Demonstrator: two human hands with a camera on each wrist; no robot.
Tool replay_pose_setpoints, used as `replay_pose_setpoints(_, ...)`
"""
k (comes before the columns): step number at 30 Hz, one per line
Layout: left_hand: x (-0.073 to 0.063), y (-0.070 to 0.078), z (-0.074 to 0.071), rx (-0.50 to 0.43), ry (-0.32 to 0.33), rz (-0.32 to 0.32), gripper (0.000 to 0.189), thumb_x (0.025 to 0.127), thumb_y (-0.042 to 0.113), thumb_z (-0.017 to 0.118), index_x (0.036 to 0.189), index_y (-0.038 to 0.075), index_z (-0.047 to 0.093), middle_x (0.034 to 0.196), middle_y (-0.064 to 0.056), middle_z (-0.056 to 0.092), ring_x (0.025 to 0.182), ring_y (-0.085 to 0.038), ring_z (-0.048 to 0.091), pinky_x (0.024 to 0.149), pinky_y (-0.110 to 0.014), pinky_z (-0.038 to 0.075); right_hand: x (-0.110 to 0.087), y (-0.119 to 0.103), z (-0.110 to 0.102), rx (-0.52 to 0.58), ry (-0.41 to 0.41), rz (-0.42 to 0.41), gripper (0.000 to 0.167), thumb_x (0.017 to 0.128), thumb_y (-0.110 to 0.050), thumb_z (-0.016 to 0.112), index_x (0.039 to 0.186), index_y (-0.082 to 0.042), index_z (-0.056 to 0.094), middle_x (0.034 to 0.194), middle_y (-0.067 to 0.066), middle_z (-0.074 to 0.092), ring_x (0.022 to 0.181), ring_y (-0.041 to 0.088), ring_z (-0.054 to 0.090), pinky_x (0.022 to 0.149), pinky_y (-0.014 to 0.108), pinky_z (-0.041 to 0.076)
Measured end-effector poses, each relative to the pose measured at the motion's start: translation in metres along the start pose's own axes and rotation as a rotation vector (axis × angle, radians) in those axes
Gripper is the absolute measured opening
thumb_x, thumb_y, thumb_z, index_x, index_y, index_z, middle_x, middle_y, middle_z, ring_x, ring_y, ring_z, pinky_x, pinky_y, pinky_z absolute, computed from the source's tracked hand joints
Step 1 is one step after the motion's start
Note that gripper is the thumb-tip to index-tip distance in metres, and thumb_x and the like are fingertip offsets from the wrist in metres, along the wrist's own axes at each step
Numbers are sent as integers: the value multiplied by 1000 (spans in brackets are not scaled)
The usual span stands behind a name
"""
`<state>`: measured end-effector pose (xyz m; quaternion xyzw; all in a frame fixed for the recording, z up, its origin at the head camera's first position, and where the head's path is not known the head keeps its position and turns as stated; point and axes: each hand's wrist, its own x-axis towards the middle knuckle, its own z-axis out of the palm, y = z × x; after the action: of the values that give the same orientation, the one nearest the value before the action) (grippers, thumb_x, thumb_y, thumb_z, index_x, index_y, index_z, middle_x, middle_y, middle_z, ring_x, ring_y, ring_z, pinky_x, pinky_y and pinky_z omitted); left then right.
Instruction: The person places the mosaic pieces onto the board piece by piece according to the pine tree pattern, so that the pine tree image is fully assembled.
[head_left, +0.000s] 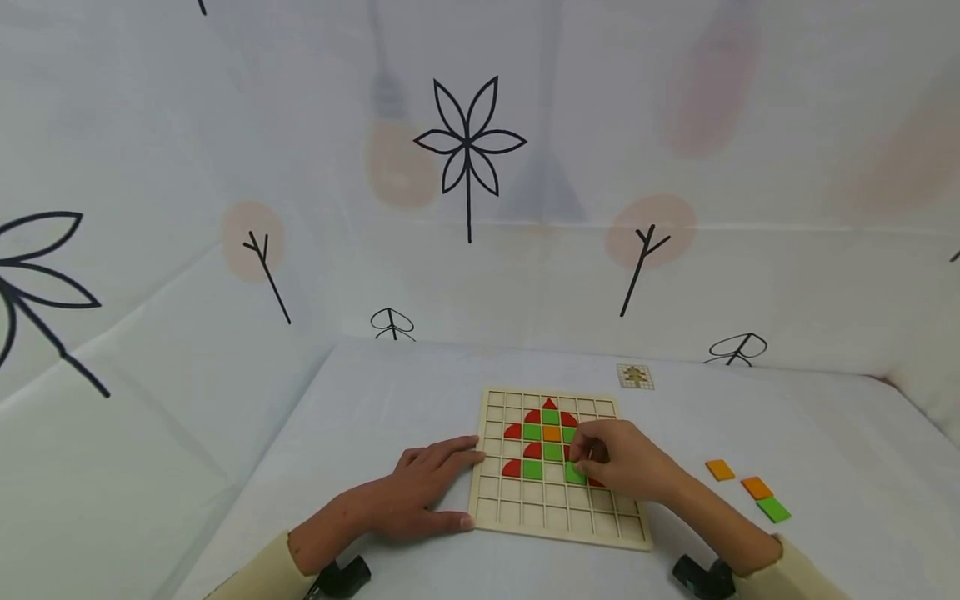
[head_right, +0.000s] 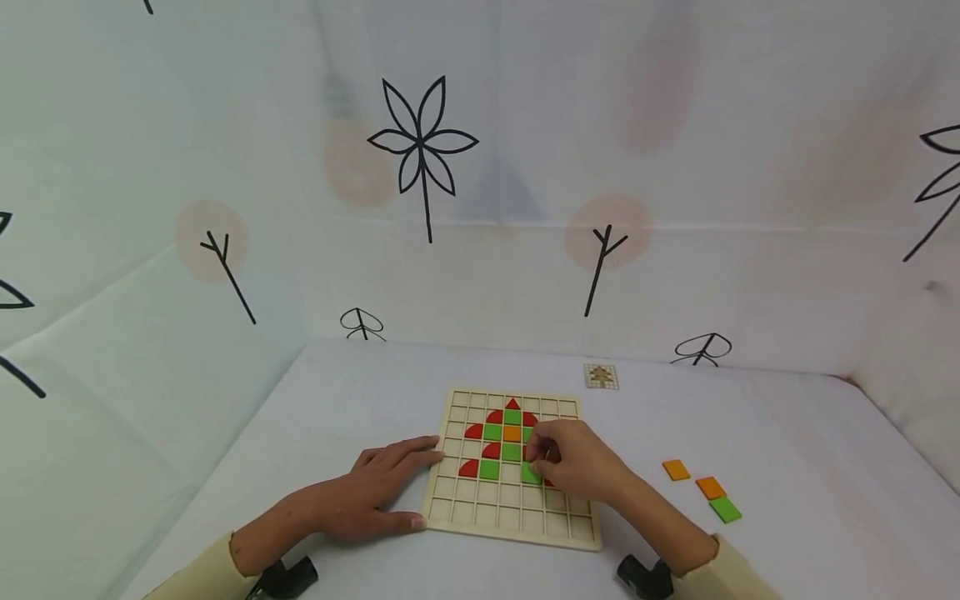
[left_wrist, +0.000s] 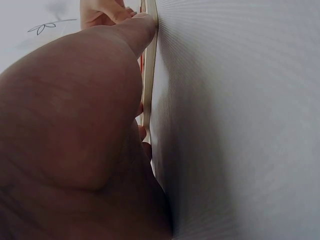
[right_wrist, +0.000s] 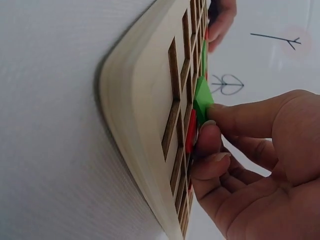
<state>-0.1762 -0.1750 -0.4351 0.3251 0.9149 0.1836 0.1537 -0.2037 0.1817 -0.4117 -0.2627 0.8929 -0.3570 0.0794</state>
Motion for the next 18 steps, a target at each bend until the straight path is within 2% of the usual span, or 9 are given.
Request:
replay_pose_setpoints(11, 0, -1, 1, 4, 2, -1, 84, 98, 76, 53, 167, 42, 20, 176, 12, 10, 161, -17, 18, 119, -59, 24, 0, 0, 1, -12, 9, -52, 20, 87, -14, 89, 96, -14, 71, 89, -4, 64, 74, 7, 57, 67, 25, 52)
replay_pose_setpoints(18, 1, -2, 1, 2, -1, -1, 84, 97, 77, 53, 167, 42, 20, 176, 13, 10, 161, -17, 18, 119, -59, 24, -1, -1, 2, -69, 20, -33, 18, 87, -16, 90, 94, -17, 73, 88, -5, 62, 76, 8, 56, 67, 25, 52)
